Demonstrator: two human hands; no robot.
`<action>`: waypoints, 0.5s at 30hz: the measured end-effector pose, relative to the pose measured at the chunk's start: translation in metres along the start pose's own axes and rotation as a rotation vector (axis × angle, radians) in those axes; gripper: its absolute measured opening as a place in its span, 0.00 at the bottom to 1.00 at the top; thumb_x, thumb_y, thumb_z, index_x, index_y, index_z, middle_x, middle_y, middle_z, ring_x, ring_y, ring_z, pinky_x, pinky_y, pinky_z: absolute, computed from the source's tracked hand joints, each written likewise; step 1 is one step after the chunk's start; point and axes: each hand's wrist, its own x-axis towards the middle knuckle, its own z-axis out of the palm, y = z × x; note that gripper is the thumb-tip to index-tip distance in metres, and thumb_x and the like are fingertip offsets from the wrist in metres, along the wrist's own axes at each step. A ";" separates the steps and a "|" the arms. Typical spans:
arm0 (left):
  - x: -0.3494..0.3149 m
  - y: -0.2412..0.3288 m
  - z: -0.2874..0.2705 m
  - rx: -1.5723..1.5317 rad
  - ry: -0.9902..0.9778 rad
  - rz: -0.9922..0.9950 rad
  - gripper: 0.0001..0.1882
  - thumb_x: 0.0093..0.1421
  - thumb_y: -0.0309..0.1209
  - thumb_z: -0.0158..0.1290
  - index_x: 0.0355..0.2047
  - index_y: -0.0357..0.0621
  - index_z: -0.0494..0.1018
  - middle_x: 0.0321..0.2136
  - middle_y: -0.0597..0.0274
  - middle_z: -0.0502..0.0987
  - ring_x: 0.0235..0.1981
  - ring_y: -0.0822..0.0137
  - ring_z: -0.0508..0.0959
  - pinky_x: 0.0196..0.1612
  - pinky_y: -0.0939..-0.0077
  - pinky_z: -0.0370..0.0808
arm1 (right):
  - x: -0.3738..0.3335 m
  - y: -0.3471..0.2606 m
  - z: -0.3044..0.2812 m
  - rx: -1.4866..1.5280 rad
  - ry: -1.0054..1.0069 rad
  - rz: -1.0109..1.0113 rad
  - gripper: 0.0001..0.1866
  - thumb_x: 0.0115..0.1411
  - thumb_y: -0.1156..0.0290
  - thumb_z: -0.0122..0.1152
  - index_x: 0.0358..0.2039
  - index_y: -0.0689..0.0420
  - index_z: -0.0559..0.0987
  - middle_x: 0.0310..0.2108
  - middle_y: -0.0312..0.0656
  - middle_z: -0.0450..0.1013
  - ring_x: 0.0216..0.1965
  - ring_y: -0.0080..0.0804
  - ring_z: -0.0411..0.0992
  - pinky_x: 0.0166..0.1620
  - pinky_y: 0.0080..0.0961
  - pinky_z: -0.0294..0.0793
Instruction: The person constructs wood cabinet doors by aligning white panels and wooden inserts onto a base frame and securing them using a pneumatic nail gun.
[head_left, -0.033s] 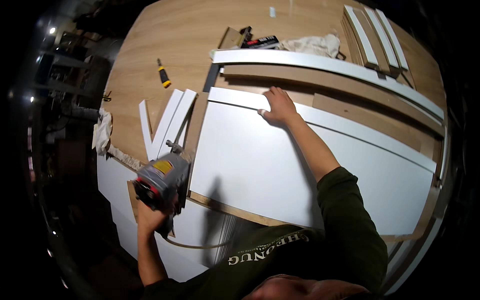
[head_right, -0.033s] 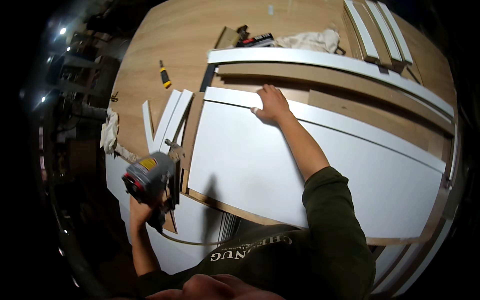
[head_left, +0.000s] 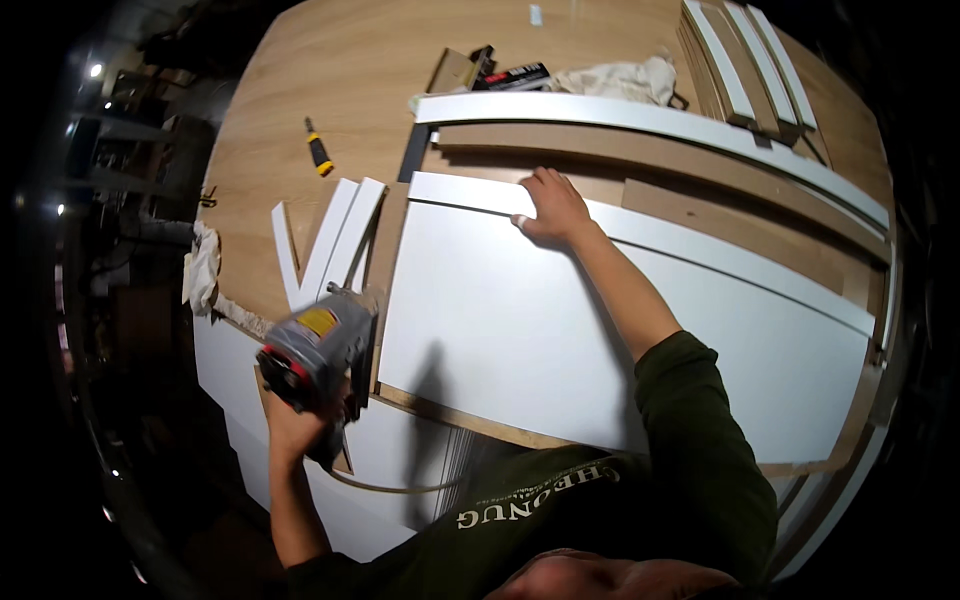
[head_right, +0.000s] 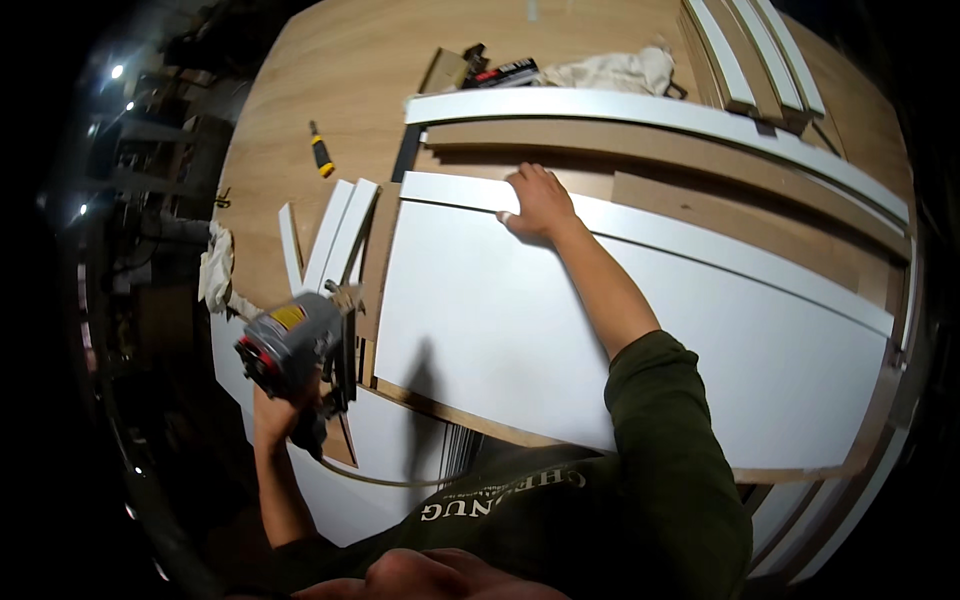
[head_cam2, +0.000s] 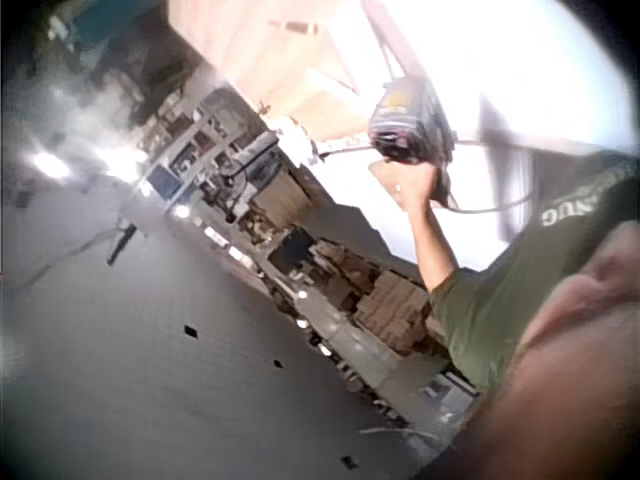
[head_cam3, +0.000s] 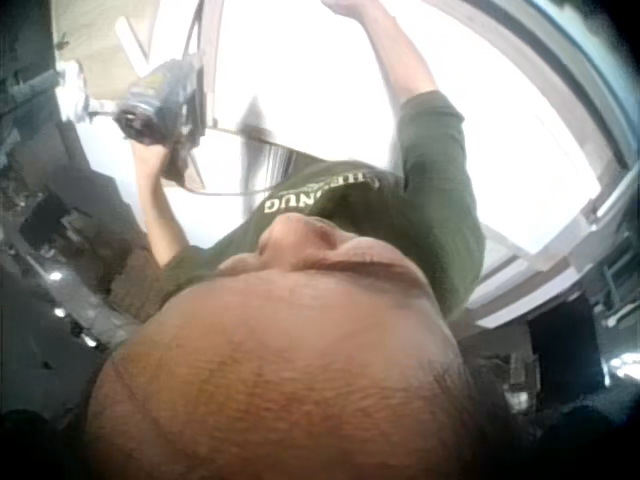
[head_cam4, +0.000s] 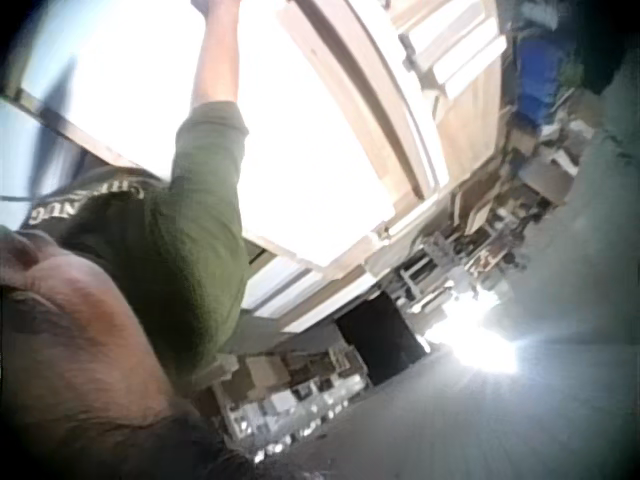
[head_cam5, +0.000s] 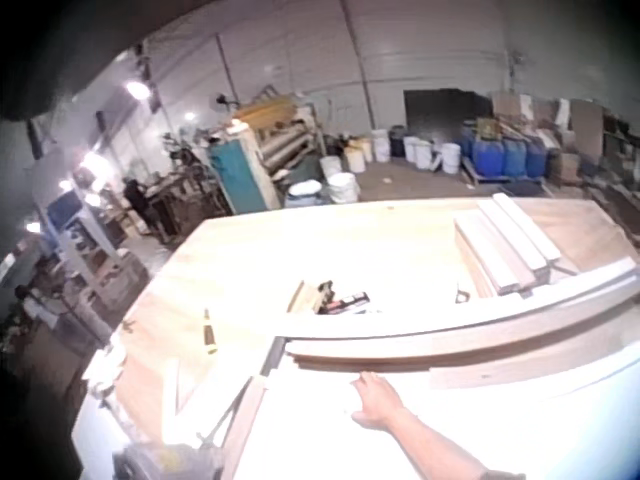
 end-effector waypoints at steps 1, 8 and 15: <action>0.012 0.016 0.005 -0.030 0.026 0.065 0.11 0.52 0.23 0.60 0.36 0.36 0.73 0.22 0.64 0.76 0.19 0.73 0.75 0.22 0.78 0.72 | -0.001 -0.001 -0.001 0.019 0.001 -0.001 0.28 0.47 0.57 0.66 0.45 0.61 0.74 0.45 0.48 0.67 0.51 0.44 0.64 0.56 0.36 0.63; 0.103 0.086 0.048 0.090 -0.177 0.143 0.08 0.53 0.26 0.58 0.32 0.38 0.72 0.19 0.65 0.73 0.18 0.73 0.73 0.21 0.77 0.70 | 0.006 0.005 0.012 0.018 0.030 -0.088 0.25 0.48 0.60 0.65 0.41 0.64 0.73 0.40 0.49 0.67 0.46 0.45 0.65 0.52 0.36 0.67; 0.177 0.082 0.093 0.058 -0.339 0.118 0.07 0.52 0.28 0.57 0.29 0.40 0.71 0.16 0.66 0.71 0.16 0.73 0.72 0.20 0.77 0.69 | 0.013 0.009 0.009 0.014 0.030 -0.128 0.22 0.46 0.58 0.66 0.32 0.65 0.75 0.37 0.48 0.69 0.44 0.43 0.67 0.52 0.35 0.67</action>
